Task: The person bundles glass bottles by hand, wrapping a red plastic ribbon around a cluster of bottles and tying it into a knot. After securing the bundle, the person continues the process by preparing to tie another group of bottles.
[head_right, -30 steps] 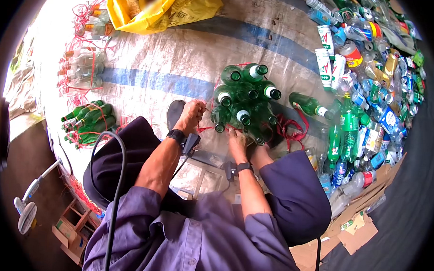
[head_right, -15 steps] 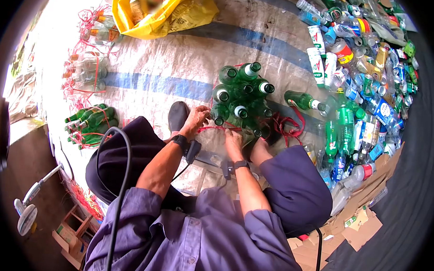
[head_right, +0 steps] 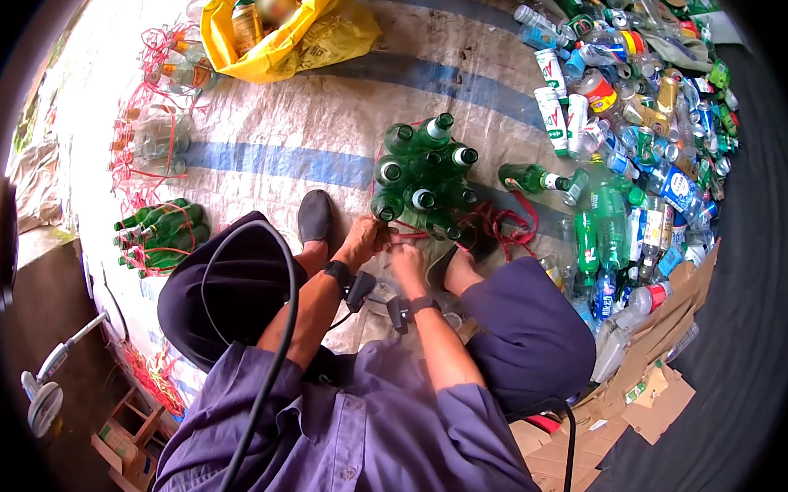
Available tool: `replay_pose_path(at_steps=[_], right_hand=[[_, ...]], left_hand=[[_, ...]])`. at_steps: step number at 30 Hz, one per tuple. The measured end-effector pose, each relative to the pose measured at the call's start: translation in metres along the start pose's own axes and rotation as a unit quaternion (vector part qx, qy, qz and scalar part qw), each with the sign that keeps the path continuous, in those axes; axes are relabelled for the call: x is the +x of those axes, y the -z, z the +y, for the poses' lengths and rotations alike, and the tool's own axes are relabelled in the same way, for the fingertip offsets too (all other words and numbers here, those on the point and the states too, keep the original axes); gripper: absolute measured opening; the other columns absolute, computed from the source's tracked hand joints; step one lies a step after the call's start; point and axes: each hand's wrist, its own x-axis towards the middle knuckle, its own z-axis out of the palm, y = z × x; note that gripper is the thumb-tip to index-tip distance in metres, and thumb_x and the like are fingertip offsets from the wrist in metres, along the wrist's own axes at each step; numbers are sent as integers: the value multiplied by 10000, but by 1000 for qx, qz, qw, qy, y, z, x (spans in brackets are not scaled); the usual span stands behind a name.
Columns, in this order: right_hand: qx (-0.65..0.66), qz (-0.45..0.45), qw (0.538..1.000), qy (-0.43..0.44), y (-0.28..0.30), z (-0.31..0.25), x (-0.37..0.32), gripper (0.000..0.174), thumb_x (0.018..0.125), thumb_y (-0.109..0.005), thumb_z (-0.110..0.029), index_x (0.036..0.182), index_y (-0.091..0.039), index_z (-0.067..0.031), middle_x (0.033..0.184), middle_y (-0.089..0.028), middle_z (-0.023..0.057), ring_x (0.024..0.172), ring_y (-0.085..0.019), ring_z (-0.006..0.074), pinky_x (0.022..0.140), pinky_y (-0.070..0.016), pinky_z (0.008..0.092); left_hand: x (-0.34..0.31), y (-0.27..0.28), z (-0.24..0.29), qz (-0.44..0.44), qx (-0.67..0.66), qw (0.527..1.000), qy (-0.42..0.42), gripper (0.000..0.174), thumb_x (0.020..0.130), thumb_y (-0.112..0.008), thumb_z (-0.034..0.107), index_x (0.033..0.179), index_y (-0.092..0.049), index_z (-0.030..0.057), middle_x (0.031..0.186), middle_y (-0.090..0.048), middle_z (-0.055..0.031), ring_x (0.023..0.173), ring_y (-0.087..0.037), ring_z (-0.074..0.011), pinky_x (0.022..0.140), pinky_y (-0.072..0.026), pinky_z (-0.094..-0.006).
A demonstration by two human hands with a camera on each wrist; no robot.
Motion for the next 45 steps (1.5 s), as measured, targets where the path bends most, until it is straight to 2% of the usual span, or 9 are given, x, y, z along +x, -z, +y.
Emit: replay_pose_path(at_steps=[6, 9, 12, 17, 19, 23, 25, 37, 45], right_hand=[[-120, -56, 991, 32, 47, -47, -15, 356, 871, -552, -318, 891, -656, 22, 590, -626, 139, 444, -591, 188, 441, -476, 358], [-22, -87, 995, -52, 104, -156, -62, 311, 871, -589, -287, 928, -660, 11, 624, -652, 106, 425, -580, 166, 410, -470, 299], [-13, -95, 995, -23, 133, -197, -81, 293, 897, -588, -251, 984, -643, 23, 636, -655, 111, 447, -591, 147, 407, -461, 292], [-202, 104, 934, 277, 152, -226, -80, 238, 862, -611, -184, 957, -589, 33, 826, -618, 240, 751, -626, 417, 652, -504, 470], [-246, 111, 914, 301, 156, -240, -74, 236, 860, -614, -180, 951, -581, 35, 845, -602, 243, 748, -625, 416, 646, -506, 470], [-375, 72, 883, 273, 151, -251, -45, 244, 849, -627, -192, 897, -566, 39, 856, -579, 243, 744, -623, 411, 647, -510, 476], [-404, 67, 868, 281, 147, -248, -32, 272, 833, -643, -222, 882, -577, 38, 857, -583, 241, 749, -620, 410, 660, -506, 483], [-454, -23, 842, 292, 143, -225, 0, 285, 767, -680, -269, 753, -654, 15, 748, -646, 227, 744, -644, 389, 678, -515, 474], [-466, -64, 832, 294, 148, -233, 5, 246, 736, -694, -214, 728, -647, 28, 726, -642, 243, 726, -645, 401, 672, -522, 476]], left_hand=[[5, -13, -15, 74, -151, 985, 39, 249, 899, -507, 273, 781, -559, 59, 628, -620, -125, 406, -489, -171, 358, -321, -290], [12, 3, 78, 156, -284, 867, 379, 333, 880, -513, 366, 722, -550, 75, 554, -526, -77, 386, -431, -162, 358, -270, -317], [6, -12, -20, 108, -88, 986, 86, 321, 881, -509, 358, 735, -553, 76, 563, -535, -79, 384, -422, -160, 357, -266, -310], [9, -11, 9, 153, -62, 986, 15, 304, 890, -487, 367, 787, -568, 92, 608, -579, -69, 382, -419, -156, 358, -265, -293], [17, 7, 81, 177, -361, 803, 439, 336, 906, -445, 408, 829, -575, 107, 637, -596, -58, 397, -420, -148, 360, -262, -296], [7, -4, 29, 169, -142, 964, 146, 395, 921, -393, 473, 835, -558, 125, 650, -600, -52, 416, -421, -138, 367, -256, -293], [14, 10, 74, 171, -375, 822, 394, 471, 926, -335, 550, 814, -538, 140, 631, -570, -26, 422, -397, -130, 380, -233, -281], [20, 31, 119, 110, -449, 765, 449, 648, 789, -381, 800, 614, -473, 183, 541, -435, 23, 401, -235, -102, 405, -171, -270], [28, 38, 134, 109, -546, 711, 430, 408, 886, -439, 560, 684, -511, 213, 521, -392, 57, 408, -277, -93, 397, -201, -249]])
